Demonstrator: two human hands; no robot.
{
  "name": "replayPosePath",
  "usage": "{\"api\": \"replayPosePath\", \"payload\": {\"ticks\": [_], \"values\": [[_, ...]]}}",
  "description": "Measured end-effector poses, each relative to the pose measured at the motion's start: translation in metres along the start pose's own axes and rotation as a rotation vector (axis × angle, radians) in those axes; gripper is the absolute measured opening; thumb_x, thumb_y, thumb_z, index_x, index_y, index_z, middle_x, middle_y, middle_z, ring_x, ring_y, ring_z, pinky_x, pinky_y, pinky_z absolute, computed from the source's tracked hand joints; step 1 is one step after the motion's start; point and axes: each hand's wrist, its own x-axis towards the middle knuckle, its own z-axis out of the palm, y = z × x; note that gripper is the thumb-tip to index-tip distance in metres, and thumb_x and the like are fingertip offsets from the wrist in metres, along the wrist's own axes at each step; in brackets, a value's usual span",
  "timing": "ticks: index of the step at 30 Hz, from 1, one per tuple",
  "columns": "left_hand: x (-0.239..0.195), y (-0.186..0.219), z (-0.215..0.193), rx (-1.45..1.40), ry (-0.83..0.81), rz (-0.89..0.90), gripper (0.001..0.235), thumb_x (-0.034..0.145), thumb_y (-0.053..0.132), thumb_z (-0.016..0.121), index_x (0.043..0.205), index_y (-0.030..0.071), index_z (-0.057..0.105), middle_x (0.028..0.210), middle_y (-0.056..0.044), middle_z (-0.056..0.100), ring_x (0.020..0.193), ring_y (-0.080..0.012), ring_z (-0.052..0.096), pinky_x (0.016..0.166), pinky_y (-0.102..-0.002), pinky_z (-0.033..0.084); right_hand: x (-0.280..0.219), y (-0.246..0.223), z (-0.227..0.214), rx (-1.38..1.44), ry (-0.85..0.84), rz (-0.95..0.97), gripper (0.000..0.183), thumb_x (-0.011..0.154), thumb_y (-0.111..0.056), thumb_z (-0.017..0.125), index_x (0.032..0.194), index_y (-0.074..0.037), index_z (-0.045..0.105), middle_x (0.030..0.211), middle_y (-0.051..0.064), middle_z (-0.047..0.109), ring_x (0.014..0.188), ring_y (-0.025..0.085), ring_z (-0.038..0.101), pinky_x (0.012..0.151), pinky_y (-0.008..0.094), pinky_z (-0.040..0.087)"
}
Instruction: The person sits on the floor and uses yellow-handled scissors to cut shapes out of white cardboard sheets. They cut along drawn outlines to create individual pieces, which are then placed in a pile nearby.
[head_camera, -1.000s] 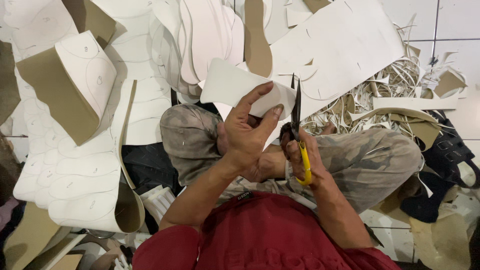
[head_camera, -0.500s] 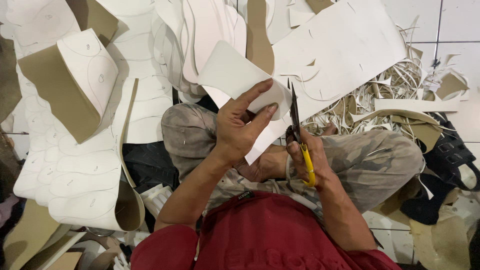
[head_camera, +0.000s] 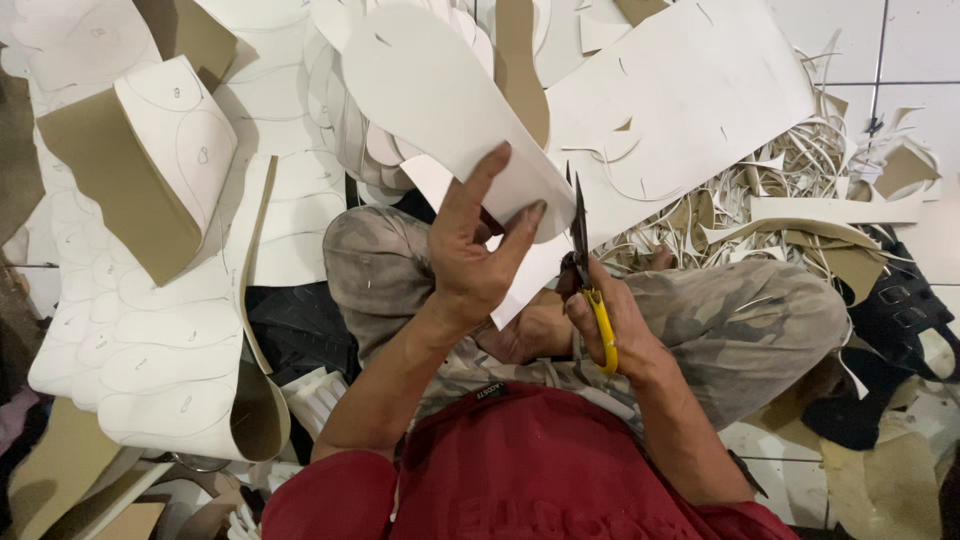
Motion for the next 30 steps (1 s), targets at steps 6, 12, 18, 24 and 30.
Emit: {"api": "replayPosePath", "payload": {"ticks": [6, 12, 18, 24, 30], "values": [[0.001, 0.002, -0.001, -0.002, -0.023, 0.017, 0.048, 0.082, -0.006, 0.068, 0.126, -0.002, 0.049, 0.118, -0.013, 0.051, 0.106, -0.0204, 0.057, 0.079, -0.035, 0.055, 0.0, 0.009, 0.001, -0.004, 0.009, 0.0, 0.041, 0.091, -0.043, 0.038, 0.089, -0.006, 0.055, 0.068, 0.013, 0.055, 0.063, 0.022, 0.052, 0.059, 0.036, 0.043], [0.004, -0.006, -0.01, -0.077, -0.085, -0.055, 0.049, 0.082, -0.004, 0.069, 0.127, 0.002, 0.051, 0.119, -0.012, 0.052, 0.107, -0.0182, 0.056, 0.08, -0.032, 0.053, -0.001, 0.009, -0.004, -0.032, -0.003, 0.016, 0.031, 0.092, -0.031, 0.038, 0.082, -0.007, 0.056, 0.059, 0.012, 0.054, 0.051, 0.026, 0.05, 0.053, 0.034, 0.042], [0.008, -0.003, -0.015, -0.095, -0.133, -0.125, 0.049, 0.082, -0.002, 0.07, 0.127, 0.005, 0.052, 0.125, -0.012, 0.053, 0.108, -0.017, 0.056, 0.081, -0.032, 0.054, -0.003, 0.013, -0.007, -0.021, 0.017, 0.057, 0.028, 0.09, -0.028, 0.044, 0.076, -0.008, 0.057, 0.056, 0.01, 0.052, 0.051, 0.02, 0.049, 0.05, 0.031, 0.04], [0.011, 0.003, -0.017, -0.14, -0.114, -0.19, 0.047, 0.079, -0.002, 0.071, 0.123, 0.006, 0.055, 0.116, -0.009, 0.055, 0.103, -0.0142, 0.056, 0.08, -0.032, 0.055, 0.001, -0.003, -0.011, -0.015, -0.004, 0.051, 0.025, 0.088, -0.026, 0.047, 0.076, -0.006, 0.057, 0.053, 0.01, 0.049, 0.052, 0.015, 0.044, 0.048, 0.029, 0.039], [0.013, -0.002, -0.022, -0.12, -0.116, -0.22, 0.048, 0.077, 0.0, 0.073, 0.122, 0.007, 0.057, 0.113, -0.007, 0.056, 0.101, -0.0135, 0.058, 0.08, -0.031, 0.055, -0.001, -0.003, -0.01, -0.031, 0.013, 0.075, 0.02, 0.087, -0.019, 0.051, 0.073, -0.004, 0.057, 0.051, 0.01, 0.047, 0.047, 0.016, 0.041, 0.046, 0.029, 0.038]]}}
